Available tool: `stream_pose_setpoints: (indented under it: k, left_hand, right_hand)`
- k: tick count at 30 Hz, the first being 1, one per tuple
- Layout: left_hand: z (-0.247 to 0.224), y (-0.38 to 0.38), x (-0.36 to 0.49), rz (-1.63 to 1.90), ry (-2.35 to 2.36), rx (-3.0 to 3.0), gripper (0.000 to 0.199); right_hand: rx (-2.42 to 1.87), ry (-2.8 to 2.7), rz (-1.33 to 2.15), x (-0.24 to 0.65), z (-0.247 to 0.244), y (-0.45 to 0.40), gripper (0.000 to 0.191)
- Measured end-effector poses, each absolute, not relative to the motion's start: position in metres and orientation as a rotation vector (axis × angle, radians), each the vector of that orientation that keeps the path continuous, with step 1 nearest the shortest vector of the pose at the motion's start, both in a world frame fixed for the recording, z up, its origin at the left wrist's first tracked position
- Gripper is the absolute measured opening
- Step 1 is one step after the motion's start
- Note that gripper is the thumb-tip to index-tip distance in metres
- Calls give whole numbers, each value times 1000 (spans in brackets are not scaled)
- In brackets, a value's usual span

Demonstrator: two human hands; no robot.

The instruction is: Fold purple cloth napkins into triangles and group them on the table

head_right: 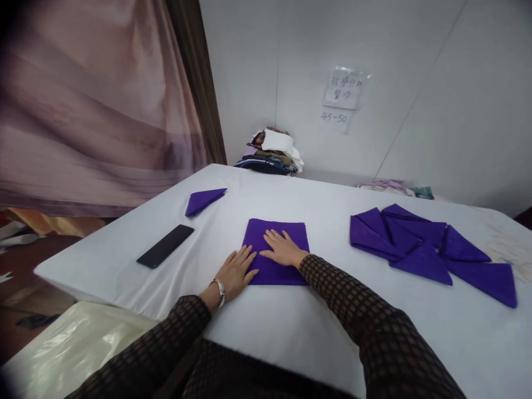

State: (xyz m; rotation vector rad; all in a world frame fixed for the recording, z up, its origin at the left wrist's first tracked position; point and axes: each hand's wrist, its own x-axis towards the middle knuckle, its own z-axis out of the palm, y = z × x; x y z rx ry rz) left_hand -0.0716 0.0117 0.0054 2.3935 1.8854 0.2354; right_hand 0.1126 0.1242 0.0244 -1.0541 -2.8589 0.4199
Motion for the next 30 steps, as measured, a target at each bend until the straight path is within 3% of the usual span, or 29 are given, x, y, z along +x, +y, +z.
stream_pose_setpoints:
  k: [5, 12, 17, 22, 26, 30]
  left_hand:
    - [4, 13, -73, 263, 1876, 2388, 53]
    - [2, 16, -73, 312, 1891, 2333, 50]
    - [4, 15, -73, 319, 1879, 2372, 51]
    - [3, 15, -74, 323, 1869, 2407, 52]
    - [3, 16, -74, 263, 1882, 2404, 53]
    - [3, 16, -73, 256, 1879, 2411, 52]
  right_hand:
    - [-1393, -2683, 310, 144, 30, 150, 67]
    - [-1197, -2779, 302, 154, 25, 119, 71]
    - [-1518, -2641, 274, 169, 22, 104, 69]
    - [-1336, -2690, 347, 184, 21, 83, 70]
    - [-1467, -2594, 380, 193, 26, 64, 65]
    - [-1242, -2719, 348, 201, 27, 40, 66]
